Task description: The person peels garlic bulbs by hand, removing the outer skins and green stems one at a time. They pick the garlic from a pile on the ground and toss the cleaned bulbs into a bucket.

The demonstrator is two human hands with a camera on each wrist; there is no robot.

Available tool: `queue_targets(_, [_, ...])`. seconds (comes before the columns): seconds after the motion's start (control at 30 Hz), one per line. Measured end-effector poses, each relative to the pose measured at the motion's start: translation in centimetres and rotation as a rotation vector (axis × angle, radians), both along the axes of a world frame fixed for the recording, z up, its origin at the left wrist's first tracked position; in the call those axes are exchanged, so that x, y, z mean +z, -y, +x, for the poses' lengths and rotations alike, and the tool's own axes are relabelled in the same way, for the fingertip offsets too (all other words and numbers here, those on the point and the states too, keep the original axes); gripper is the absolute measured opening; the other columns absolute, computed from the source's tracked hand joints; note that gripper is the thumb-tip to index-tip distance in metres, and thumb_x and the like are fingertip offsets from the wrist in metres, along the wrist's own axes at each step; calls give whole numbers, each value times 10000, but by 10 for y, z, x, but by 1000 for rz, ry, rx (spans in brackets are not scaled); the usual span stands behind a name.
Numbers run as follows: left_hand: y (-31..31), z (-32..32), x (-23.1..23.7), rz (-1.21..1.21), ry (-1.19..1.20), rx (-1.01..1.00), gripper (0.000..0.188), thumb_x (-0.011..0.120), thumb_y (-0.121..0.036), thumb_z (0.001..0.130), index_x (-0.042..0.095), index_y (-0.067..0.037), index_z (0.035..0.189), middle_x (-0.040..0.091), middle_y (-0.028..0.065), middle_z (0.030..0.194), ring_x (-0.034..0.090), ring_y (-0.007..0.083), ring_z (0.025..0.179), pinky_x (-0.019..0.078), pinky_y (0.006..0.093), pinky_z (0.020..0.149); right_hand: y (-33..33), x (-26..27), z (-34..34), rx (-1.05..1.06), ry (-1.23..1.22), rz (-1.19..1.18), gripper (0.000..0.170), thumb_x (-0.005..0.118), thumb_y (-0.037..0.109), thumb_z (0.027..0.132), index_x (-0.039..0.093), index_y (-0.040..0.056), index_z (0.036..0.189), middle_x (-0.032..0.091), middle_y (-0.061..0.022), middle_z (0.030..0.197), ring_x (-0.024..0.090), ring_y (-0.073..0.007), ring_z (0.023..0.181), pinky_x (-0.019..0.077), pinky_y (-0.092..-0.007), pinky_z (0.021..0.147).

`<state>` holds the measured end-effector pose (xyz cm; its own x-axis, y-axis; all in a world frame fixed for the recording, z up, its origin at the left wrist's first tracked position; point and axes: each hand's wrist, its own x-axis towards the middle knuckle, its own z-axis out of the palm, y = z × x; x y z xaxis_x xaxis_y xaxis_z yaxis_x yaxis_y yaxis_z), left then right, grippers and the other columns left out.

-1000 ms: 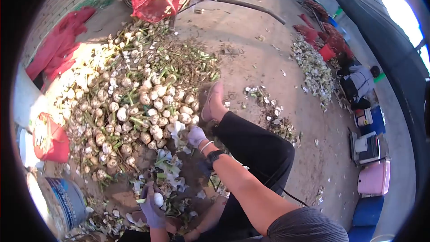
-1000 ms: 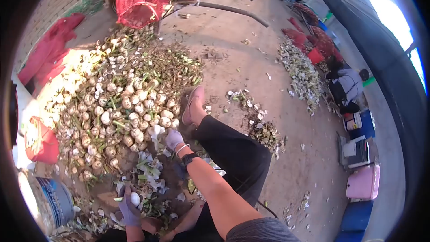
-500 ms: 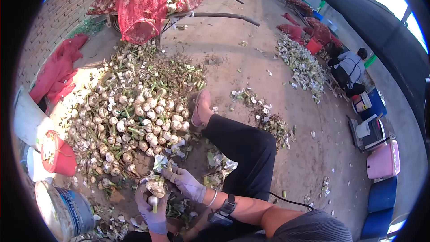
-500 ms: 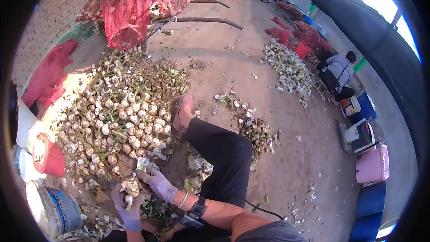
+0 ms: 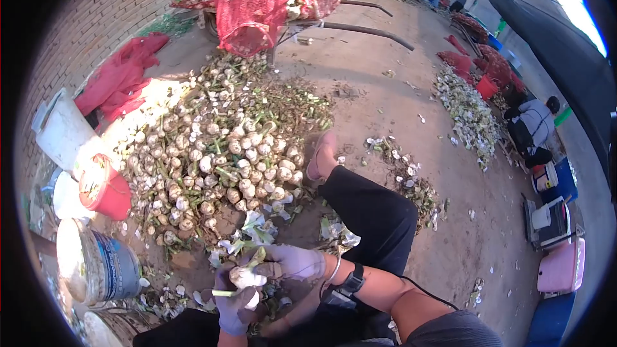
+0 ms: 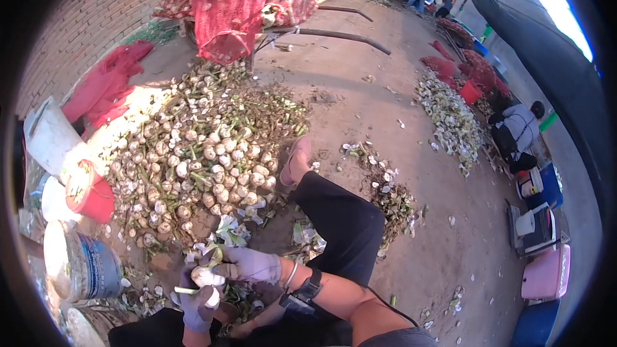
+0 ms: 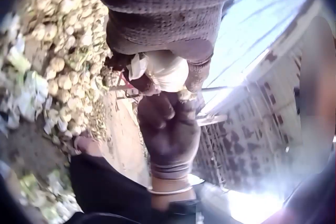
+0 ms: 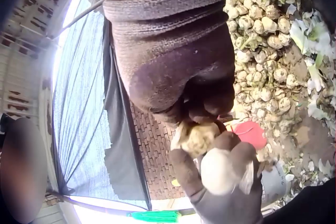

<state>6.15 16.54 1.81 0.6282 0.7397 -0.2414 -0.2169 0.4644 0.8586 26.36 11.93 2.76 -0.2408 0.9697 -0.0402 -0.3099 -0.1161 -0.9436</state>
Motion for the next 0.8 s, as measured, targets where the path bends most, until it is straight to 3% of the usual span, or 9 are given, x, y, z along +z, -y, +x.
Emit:
queue_targets(0.07, [8,9,-3,-111,98,60,462,697,-90,829,437,-33,1206,594,154,1121,650,205,840,562,303,633,-3,6,11,52,86,-85,410,568,283,985,524,15,1291,611,-29,1129,546,-106,1023,469,-268,880])
queue_targets(0.17, [-1,15,-15,463,-194,182,610,826,-18,696,466,-43,1187,577,97,1091,612,187,986,526,310,848,-12,-4,-7,-91,36,-324,362,599,266,967,579,-5,1207,640,-24,1021,573,-80,895,496,-237,771])
queue_targets(0.3, [-9,8,-16,782,-375,295,581,791,39,704,476,-47,1184,607,99,1023,631,185,874,539,317,757,-12,-6,-14,-214,94,-444,270,602,188,965,619,-28,1126,645,-12,959,562,-70,843,483,-231,713])
queue_targets(0.4, [-20,-14,-22,1090,-265,-14,488,754,-56,788,473,-35,1186,628,112,975,647,200,826,552,317,702,-6,-14,-2,-80,86,-292,281,608,179,962,612,-42,1134,642,-13,980,565,-75,878,478,-226,771])
queue_targets(0.43, [-22,-13,-32,470,-106,-78,417,633,-195,883,466,-9,1217,636,117,949,648,187,769,544,290,722,-7,-17,-8,-72,81,-293,281,608,179,962,612,-42,1134,642,-13,980,565,-75,878,478,-226,771])
queue_targets(0.53, [-28,-3,-14,-92,118,-211,465,586,-289,948,445,2,1281,631,114,985,639,167,799,520,274,772,-15,-23,-26,-448,94,-44,248,542,98,955,599,-44,1150,623,-32,998,566,-108,901,458,-254,829])
queue_targets(0.57, [-18,9,-25,198,-102,19,473,610,-276,936,450,2,1284,622,107,1020,627,166,853,513,285,791,-15,-30,-18,-420,456,178,276,509,81,944,575,-38,1184,617,-47,1007,566,-120,902,453,-257,832])
queue_targets(0.63, [-10,17,-24,703,-392,288,513,686,-233,892,469,-5,1297,598,94,1128,593,172,993,500,296,841,-8,-24,-22,-375,312,65,283,507,87,950,568,-36,1197,618,-44,1020,564,-119,911,449,-254,837])
queue_targets(0.8, [-29,-16,-15,-77,113,-221,541,547,-411,960,481,-9,1317,604,102,1156,604,162,991,504,283,824,-4,-30,-17,-330,-331,-299,298,499,86,959,550,-27,1230,616,-28,1049,557,-111,934,442,-247,837])
